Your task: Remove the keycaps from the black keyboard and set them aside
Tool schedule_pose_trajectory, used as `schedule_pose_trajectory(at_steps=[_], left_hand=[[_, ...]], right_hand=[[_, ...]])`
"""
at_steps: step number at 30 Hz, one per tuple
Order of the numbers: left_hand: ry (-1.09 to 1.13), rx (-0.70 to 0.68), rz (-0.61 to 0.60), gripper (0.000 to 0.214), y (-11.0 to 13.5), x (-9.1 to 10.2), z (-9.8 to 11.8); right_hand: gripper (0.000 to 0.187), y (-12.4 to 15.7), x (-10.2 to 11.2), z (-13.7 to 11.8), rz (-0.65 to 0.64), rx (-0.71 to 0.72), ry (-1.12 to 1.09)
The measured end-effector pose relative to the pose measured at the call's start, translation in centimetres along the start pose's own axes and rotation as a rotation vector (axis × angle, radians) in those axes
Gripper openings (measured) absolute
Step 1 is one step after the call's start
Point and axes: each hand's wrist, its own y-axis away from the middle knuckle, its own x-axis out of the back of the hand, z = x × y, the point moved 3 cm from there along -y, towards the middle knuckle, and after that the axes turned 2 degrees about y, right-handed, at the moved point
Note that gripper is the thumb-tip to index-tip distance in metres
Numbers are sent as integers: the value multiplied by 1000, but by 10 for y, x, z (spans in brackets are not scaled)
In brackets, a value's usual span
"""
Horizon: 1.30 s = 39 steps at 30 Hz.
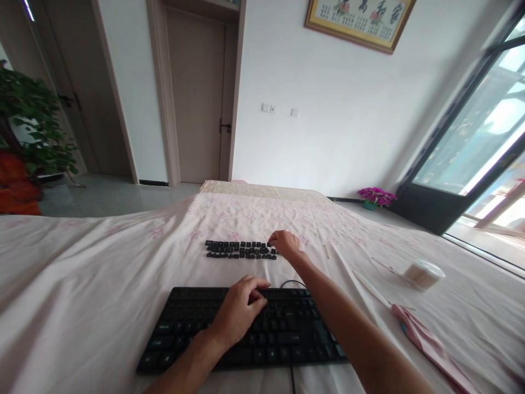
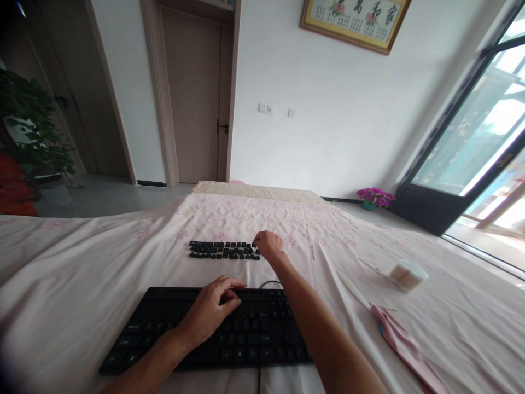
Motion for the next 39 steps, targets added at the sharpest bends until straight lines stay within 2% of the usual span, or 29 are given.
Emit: schedule_pose_trajectory(at_steps=[5,9,12,16,18,22,25,29,34,39], left_hand=[[4,-6,-1,30,0,0,0],[-2,-10,-7,29,0,0,0],[-13,-20,-2,27,0,0,-1],[-3,-25,-20,25,0,0,-2],[-3,-17,-18,25,0,0,-2],[-40,-35,-21,26,1,-1,-4],[-81,-70,-32,26,1,-2,-6],[-124,-112,-60,25,3,-5,-7],[-199,-133,-107,25,5,-9,-2],[-283,-126,-143,14,5,-10,-1]], right_hand=[[17,0,-3,-1,-18,20,16],[17,5,2,-2,-2,40,8],[29,13,15,-6,31,69,-19],[47,40,39,-16,62,166,-100],[48,61,51,-21,106,280,-170],[41,107,65,-21,145,388,-378],[41,137,62,-17,77,411,-592],[39,164,49,-11,-65,433,-740],[42,172,39,-8,-136,524,-789],[52,172,35,-12,-121,633,-750]])
